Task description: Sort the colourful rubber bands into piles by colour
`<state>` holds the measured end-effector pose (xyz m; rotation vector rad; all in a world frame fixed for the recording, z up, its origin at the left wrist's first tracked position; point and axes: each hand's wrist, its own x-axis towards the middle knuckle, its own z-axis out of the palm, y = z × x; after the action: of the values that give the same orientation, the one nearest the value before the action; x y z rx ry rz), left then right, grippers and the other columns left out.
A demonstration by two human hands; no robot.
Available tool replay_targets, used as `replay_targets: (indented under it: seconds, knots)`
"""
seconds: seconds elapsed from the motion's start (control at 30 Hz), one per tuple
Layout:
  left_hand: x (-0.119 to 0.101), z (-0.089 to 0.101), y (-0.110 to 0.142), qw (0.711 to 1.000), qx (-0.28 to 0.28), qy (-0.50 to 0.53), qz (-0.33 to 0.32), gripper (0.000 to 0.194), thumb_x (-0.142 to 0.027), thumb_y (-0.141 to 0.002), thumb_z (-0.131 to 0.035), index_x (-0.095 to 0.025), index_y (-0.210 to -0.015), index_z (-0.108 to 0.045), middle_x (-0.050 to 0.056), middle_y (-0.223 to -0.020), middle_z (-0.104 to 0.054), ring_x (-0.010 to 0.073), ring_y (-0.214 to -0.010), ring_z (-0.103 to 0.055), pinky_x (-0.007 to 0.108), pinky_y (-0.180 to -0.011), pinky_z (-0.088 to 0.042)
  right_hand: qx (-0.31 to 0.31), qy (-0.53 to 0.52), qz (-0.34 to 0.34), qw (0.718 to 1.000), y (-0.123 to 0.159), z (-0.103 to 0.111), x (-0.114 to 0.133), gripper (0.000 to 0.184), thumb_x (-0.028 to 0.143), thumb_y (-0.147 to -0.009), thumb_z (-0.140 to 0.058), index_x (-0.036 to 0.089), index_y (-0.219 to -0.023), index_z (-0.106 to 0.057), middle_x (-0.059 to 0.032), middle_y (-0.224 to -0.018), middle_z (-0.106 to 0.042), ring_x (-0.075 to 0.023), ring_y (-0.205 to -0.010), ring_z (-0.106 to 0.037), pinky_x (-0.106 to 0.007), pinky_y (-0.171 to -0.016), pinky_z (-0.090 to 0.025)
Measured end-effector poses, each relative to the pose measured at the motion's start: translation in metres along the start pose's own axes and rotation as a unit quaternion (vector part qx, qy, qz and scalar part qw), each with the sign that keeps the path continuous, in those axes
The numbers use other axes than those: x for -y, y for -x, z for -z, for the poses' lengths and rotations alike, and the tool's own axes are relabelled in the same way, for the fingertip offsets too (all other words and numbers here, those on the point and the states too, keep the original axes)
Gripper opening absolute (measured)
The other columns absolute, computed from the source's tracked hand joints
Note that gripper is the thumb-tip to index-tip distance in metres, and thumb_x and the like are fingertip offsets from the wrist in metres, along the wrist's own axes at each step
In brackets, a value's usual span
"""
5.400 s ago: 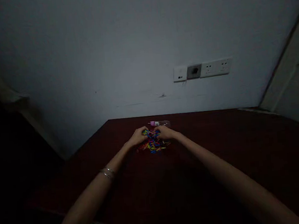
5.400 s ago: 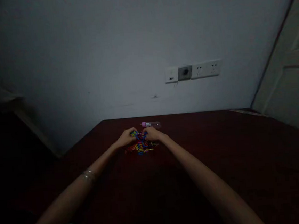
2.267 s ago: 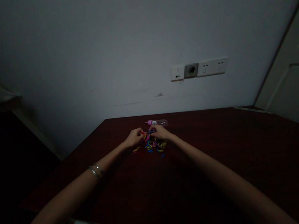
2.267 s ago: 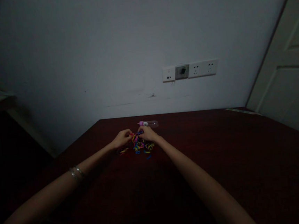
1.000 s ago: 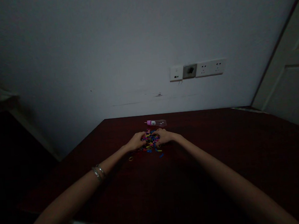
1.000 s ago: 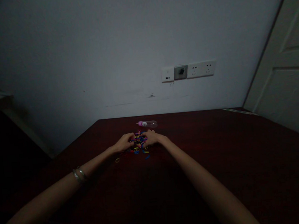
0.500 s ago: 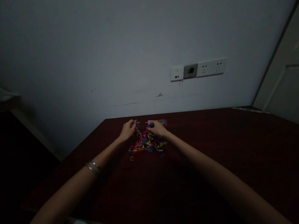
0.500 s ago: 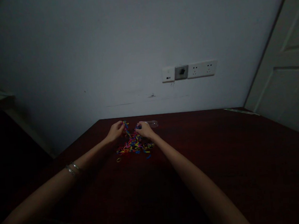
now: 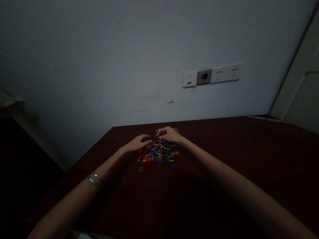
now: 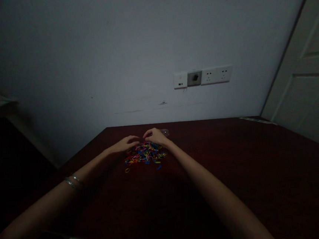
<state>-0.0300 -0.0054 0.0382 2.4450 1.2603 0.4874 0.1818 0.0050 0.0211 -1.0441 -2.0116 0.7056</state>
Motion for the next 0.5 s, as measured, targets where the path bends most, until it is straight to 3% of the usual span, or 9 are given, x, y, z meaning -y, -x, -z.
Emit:
replay_targets:
  seconds: [0.1, 0.17, 0.23, 0.33, 0.4, 0.5]
  knots:
    - [-0.011, 0.01, 0.01, 0.992, 0.062, -0.107, -0.006, 0.044, -0.048, -0.064, -0.059, -0.015, -0.093, -0.061, 0.008, -0.092, -0.061, 0.0199, -0.086, -0.054, 0.026, -0.074, -0.04, 0.038, 0.078, 0.003, 0.996, 0.009, 0.009, -0.001, 0.02, 0.014, -0.063, -0.06, 0.014, -0.082, -0.068, -0.0045, -0.08, -0.067, -0.0152, -0.074, -0.06, -0.025, -0.07, -0.045]
    - [-0.017, 0.016, 0.017, 0.986, 0.093, -0.14, 0.023, 0.036, -0.044, -0.057, -0.065, -0.017, -0.081, -0.061, 0.005, -0.079, -0.061, 0.0171, -0.073, -0.054, 0.024, -0.065, -0.04, 0.076, 0.124, 0.0, 0.989, 0.018, 0.018, -0.002, 0.035, 0.016, -0.06, -0.064, 0.013, -0.095, -0.065, -0.0065, -0.09, -0.066, -0.017, -0.08, -0.059, -0.028, -0.074, -0.045]
    - [-0.02, 0.018, 0.024, 0.98, 0.139, -0.13, 0.056, 0.033, -0.04, -0.051, -0.07, -0.018, -0.072, -0.058, 0.001, -0.068, -0.06, 0.014, -0.06, -0.052, 0.022, -0.054, -0.037, 0.124, 0.161, -0.016, 0.979, 0.03, 0.026, -0.004, 0.06, 0.021, -0.054, -0.07, 0.012, -0.111, -0.057, -0.0099, -0.103, -0.06, -0.0205, -0.09, -0.057, -0.031, -0.08, -0.044]
    - [-0.021, 0.013, 0.035, 0.959, 0.258, -0.074, 0.095, 0.029, -0.035, -0.048, -0.071, -0.018, -0.062, -0.052, -0.001, -0.055, -0.056, 0.0122, -0.049, -0.048, 0.021, -0.045, -0.034, 0.192, 0.185, -0.057, 0.962, 0.05, 0.033, -0.006, 0.087, 0.033, -0.045, -0.076, 0.014, -0.124, -0.046, -0.0114, -0.112, -0.051, -0.0245, -0.099, -0.052, -0.035, -0.086, -0.042]
    - [-0.02, 0.006, 0.042, 0.935, 0.33, -0.038, 0.124, 0.026, -0.032, -0.053, -0.068, -0.019, -0.06, -0.048, -0.002, -0.049, -0.053, 0.0119, -0.045, -0.048, 0.02, -0.042, -0.034, 0.222, 0.192, -0.07, 0.953, 0.062, 0.032, -0.006, 0.096, 0.039, -0.042, -0.077, 0.017, -0.128, -0.041, -0.0106, -0.114, -0.045, -0.0255, -0.101, -0.05, -0.037, -0.088, -0.041]
    - [-0.018, -0.003, 0.048, 0.918, 0.366, -0.009, 0.15, 0.018, -0.024, -0.058, -0.061, -0.019, -0.063, -0.044, -0.003, -0.047, -0.052, 0.0125, -0.04, -0.049, 0.02, -0.039, -0.035, 0.238, 0.199, -0.057, 0.949, 0.073, 0.025, -0.006, 0.096, 0.04, -0.045, -0.076, 0.016, -0.129, -0.038, -0.0111, -0.114, -0.041, -0.0263, -0.103, -0.047, -0.037, -0.089, -0.04]
